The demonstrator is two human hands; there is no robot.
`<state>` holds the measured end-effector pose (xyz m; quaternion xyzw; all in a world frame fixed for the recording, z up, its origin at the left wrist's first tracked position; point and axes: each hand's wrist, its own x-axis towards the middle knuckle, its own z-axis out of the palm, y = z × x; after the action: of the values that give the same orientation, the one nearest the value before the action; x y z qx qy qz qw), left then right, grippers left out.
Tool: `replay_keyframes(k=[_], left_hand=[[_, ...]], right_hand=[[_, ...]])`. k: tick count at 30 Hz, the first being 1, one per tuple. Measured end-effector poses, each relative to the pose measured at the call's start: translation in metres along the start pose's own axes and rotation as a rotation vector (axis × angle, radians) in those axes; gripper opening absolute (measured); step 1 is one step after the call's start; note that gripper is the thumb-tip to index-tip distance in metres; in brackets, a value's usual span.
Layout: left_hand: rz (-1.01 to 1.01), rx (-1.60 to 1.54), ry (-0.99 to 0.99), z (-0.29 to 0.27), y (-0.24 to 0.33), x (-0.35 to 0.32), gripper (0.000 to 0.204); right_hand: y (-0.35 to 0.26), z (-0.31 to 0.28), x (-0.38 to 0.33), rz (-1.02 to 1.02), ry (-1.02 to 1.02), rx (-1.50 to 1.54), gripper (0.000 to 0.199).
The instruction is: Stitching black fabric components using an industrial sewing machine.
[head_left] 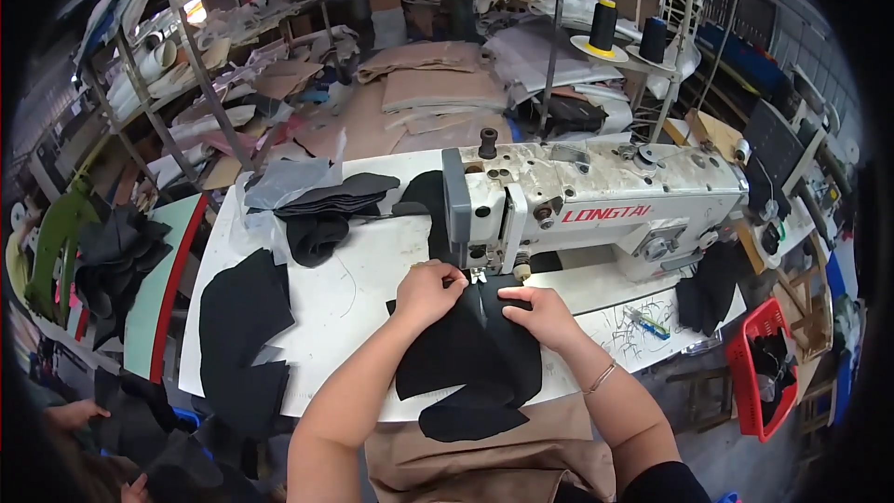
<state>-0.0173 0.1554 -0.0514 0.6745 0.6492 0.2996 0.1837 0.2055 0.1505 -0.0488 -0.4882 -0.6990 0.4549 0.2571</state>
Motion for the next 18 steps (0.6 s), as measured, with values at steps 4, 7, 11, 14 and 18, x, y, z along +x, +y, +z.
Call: replay_keyframes(k=[4, 7, 11, 14, 18], left_hand=[[0.007, 0.008, 0.015, 0.0005, 0.0024, -0.0013, 0.017], [0.003, 0.04, 0.016, 0.001, 0.0021, -0.0015, 0.017], [-0.013, 0.034, 0.032, 0.002, 0.0027, -0.0034, 0.016], [0.006, 0.065, 0.049, 0.0027, 0.0024, -0.0008, 0.016], [-0.005, 0.047, 0.035, 0.0021, 0.0031, -0.0015, 0.016]], right_hand=[[-0.0028, 0.0002, -0.001, 0.032, -0.004, 0.042, 0.036], [-0.0055, -0.0008, -0.0013, 0.039, -0.01, -0.004, 0.036], [-0.0048, 0.0013, -0.0023, 0.013, 0.002, -0.001, 0.036], [-0.0064, -0.0002, -0.001, 0.003, 0.01, -0.034, 0.036], [-0.0027, 0.0008, -0.0009, -0.014, 0.007, -0.018, 0.036]])
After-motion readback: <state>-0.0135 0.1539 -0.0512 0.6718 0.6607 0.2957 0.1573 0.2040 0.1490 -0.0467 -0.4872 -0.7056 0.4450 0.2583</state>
